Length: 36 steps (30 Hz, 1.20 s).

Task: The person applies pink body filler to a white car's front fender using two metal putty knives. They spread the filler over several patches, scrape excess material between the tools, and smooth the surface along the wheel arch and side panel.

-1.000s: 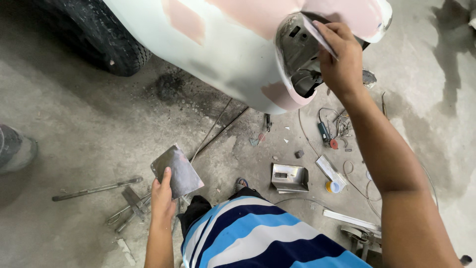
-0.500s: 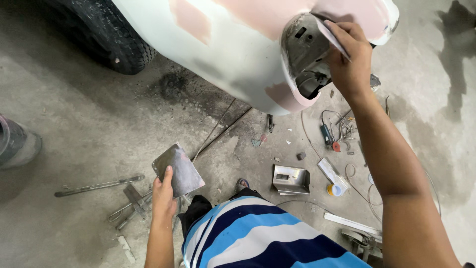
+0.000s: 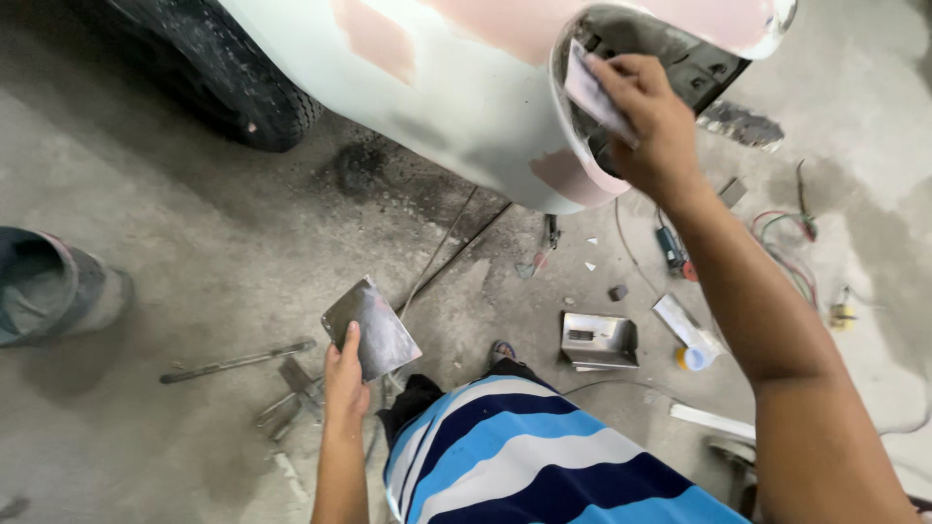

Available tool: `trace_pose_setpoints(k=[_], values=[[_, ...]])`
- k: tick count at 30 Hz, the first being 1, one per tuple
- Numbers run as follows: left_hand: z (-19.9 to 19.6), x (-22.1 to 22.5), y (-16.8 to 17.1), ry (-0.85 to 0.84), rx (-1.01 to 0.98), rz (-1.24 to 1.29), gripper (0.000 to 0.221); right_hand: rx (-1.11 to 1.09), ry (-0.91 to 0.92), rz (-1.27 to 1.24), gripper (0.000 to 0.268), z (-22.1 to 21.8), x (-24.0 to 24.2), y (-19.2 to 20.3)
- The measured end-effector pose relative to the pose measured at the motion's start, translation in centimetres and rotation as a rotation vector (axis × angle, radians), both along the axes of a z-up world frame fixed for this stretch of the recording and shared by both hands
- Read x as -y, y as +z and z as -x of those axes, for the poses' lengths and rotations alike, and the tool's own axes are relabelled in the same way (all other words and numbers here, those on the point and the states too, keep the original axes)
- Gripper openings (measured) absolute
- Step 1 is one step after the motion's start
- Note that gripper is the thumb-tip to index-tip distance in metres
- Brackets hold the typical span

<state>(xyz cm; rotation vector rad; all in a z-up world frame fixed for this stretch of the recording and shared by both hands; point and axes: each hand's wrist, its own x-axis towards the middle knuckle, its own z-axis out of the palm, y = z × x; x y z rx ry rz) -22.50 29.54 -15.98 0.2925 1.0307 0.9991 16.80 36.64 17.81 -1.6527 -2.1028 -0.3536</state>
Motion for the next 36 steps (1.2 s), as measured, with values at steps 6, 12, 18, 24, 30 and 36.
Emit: trace_pose_setpoints(k=[6, 12, 18, 24, 30, 36], values=[[1.1, -0.2, -0.2, -0.022, -0.042, -0.01, 0.04, -0.112, -0.053, -0.154, 0.07, 1.8, 0.5, -9.3], [2.0, -0.3, 0.9, -0.047, -0.115, 0.068, 0.039, -0.181, -0.144, -0.254, 0.068, 2.7, -2.9, -13.3], [2.7, 0.6, 1.1, -0.047, -0.168, 0.029, 0.04, -0.276, -0.119, -0.292, 0.071, 3.5, -4.1, -14.7], [2.2, 0.8, 1.6, -0.066, -0.16, 0.036, 0.039, -0.354, -0.114, -0.375, 0.078, 4.7, -6.2, -14.3], [2.0, 1.3, 1.7, -0.085, -0.132, 0.029, 0.039, -0.445, -0.182, -0.352, 0.087, 6.5, -6.5, -14.4], [1.9, 1.6, 2.0, -0.09, -0.159, 0.03, 0.039, -0.575, -0.194, -0.276, 0.087, 6.7, -5.9, -14.4]])
